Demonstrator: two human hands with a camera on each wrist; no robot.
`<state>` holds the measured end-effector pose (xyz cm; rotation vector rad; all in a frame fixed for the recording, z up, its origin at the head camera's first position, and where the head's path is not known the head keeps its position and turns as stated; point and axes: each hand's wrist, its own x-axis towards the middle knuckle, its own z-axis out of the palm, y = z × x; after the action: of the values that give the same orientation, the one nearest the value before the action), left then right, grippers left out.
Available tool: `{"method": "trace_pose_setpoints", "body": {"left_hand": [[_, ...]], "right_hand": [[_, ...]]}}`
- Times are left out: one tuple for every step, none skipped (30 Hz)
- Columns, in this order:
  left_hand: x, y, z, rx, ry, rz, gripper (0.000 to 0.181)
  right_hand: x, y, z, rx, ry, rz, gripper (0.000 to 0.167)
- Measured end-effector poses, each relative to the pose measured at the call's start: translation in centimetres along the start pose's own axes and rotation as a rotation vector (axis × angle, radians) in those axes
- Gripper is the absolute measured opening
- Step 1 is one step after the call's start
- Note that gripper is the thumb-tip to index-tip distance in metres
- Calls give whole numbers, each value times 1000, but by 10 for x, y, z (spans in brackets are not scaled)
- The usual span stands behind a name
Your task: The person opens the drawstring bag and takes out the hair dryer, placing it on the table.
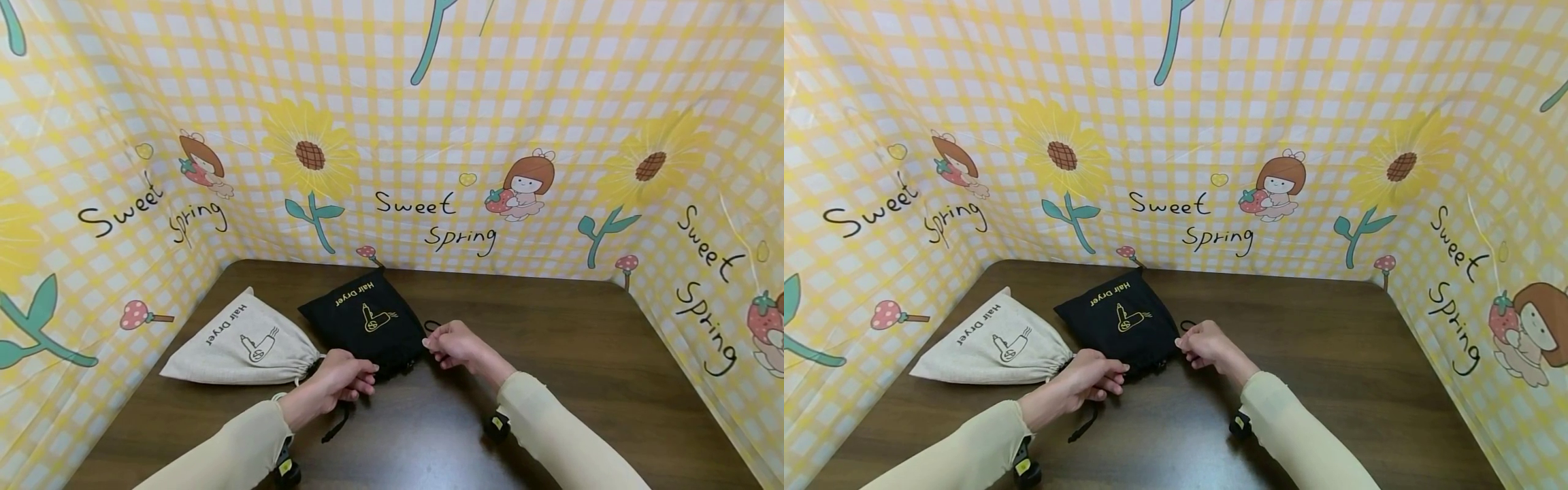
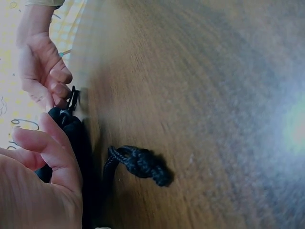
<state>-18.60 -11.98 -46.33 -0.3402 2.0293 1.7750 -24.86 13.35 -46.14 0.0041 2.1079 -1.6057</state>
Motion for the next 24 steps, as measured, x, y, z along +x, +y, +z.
{"method": "trace_pose_setpoints", "body": {"left_hand": [[0,0,0,1,1,0,15],[0,0,0,2,2,0,15],[0,0,-1,4,3,-1,15],[0,0,-1,5,3,-1,15],[0,0,-1,6,2,-1,15],[-1,0,-1,8,2,-1,15],[-1,-1,-1,9,2,-1,15],[-1,-1,-2,11,0,-1,15],[-1,-1,-2,11,0,1,15],[-1,-1,-2,10,-2,2,15],[-1,-1,-2,8,-5,2,15],[-1,-1,-1,4,-8,1,15],[-1,-1,-1,1,-10,0,15],[-1,-2,-1,-1,-10,-1,15],[-1,-2,0,-4,-9,-2,15],[-1,-1,0,-6,-8,-5,15],[-1,-2,1,-9,-7,-8,16],[-2,-2,1,-11,-3,-12,16],[-2,-2,2,-13,1,-18,16],[-3,-2,2,-16,5,-24,16],[-3,-2,3,-22,7,-29,16],[-4,-2,3,-26,10,-32,16],[-4,-2,4,-29,12,-34,16],[-4,-2,4,-31,13,-35,16]], "right_hand": [[0,0,0,1,0,0,14],[0,-1,0,1,0,-1,14],[1,0,0,1,-2,-2,14],[0,-1,-1,2,-3,-2,14],[0,-1,-1,2,-4,-2,14],[0,-1,-1,1,-6,-2,14],[0,-1,-1,1,-8,-3,14],[0,-1,-1,-2,-9,-5,15],[-1,-1,-2,-2,-9,-5,15],[-1,-1,-2,-1,-7,-4,15],[-2,-1,-2,-1,-5,-3,14],[-2,-1,-1,-4,-3,-7,14],[-3,-1,-1,-4,1,-7,14],[-3,-1,-1,-6,6,-8,14],[-3,-1,-1,-6,10,-8,13],[-4,-1,0,-10,12,-10,13],[-4,-1,0,-13,13,-14,12],[-4,-1,0,-20,13,-20,13],[-4,-2,0,-23,13,-22,13],[-5,-2,0,-30,13,-29,14],[-5,-3,0,-35,13,-32,15],[-6,-3,0,-40,14,-36,16],[-6,-4,0,-43,16,-36,16],[-6,-4,0,-45,17,-35,17]]}}
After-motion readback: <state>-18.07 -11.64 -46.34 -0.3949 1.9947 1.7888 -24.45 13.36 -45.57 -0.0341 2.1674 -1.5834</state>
